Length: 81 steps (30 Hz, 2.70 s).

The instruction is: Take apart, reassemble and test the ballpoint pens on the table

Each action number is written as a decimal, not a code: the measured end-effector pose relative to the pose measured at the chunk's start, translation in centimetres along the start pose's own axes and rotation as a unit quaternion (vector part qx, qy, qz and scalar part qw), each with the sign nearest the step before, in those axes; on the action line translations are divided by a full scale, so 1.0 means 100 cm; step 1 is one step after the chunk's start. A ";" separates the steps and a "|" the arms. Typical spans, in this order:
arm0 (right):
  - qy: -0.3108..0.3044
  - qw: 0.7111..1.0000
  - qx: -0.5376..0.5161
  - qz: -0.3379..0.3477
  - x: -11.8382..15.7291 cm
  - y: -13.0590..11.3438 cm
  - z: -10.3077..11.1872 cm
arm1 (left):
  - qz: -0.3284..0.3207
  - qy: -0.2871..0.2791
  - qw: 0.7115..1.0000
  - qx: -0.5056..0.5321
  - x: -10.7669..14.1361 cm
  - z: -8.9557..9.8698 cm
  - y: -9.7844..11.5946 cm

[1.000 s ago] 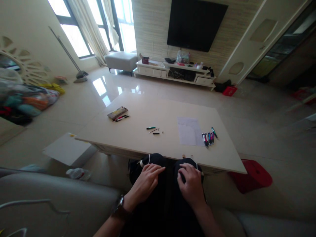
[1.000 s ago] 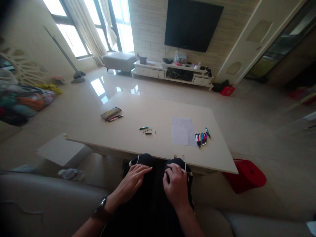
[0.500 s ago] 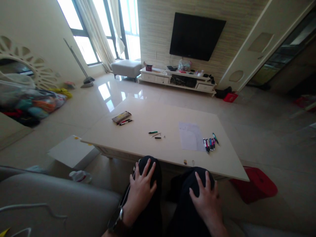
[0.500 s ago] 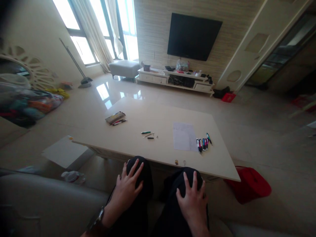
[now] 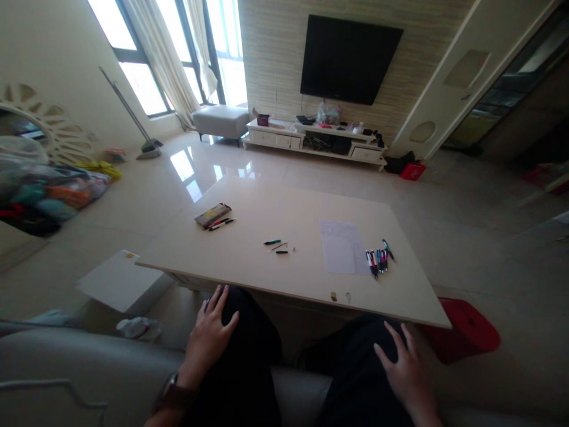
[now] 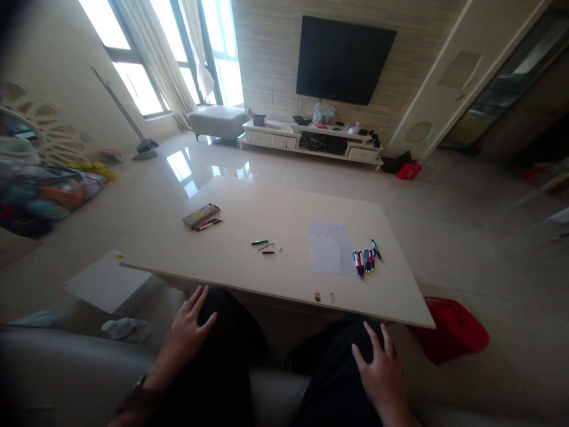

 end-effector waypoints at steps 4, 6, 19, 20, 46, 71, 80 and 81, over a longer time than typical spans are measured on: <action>-0.009 1.000 0.024 -0.009 0.001 -0.013 0.005 | -0.009 0.005 0.998 -0.066 0.011 0.001 0.037; -0.008 1.000 0.027 0.001 0.003 -0.017 0.007 | -0.010 -0.001 0.993 -0.118 0.014 -0.001 0.051; -0.001 0.999 0.041 0.004 0.004 -0.020 0.005 | -0.016 0.034 0.978 -0.203 0.006 -0.001 0.061; 0.001 0.999 0.040 0.007 0.004 -0.021 0.005 | -0.015 0.034 0.979 -0.202 0.007 -0.001 0.062; 0.014 1.000 0.016 0.013 0.006 -0.020 0.002 | -0.012 0.033 0.980 -0.193 0.007 -0.003 0.061; 0.013 1.000 0.006 0.002 0.007 -0.024 0.004 | -0.007 0.022 0.979 -0.202 0.007 0.000 0.063; 0.014 1.000 0.008 -0.001 0.008 -0.020 0.000 | -0.007 0.022 0.980 -0.198 0.007 -0.003 0.059; 0.013 1.000 0.011 -0.001 0.008 -0.020 -0.001 | -0.009 0.023 0.980 -0.199 0.007 -0.003 0.058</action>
Point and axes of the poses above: each hand's wrist, its own x-axis away from the middle knuckle, its own z-axis out of the back of the hand, y = z × x, the point moved 1 cm from there along -x, towards the middle knuckle, and after that the axes turned 11 degrees about y, right-handed, at the moved point
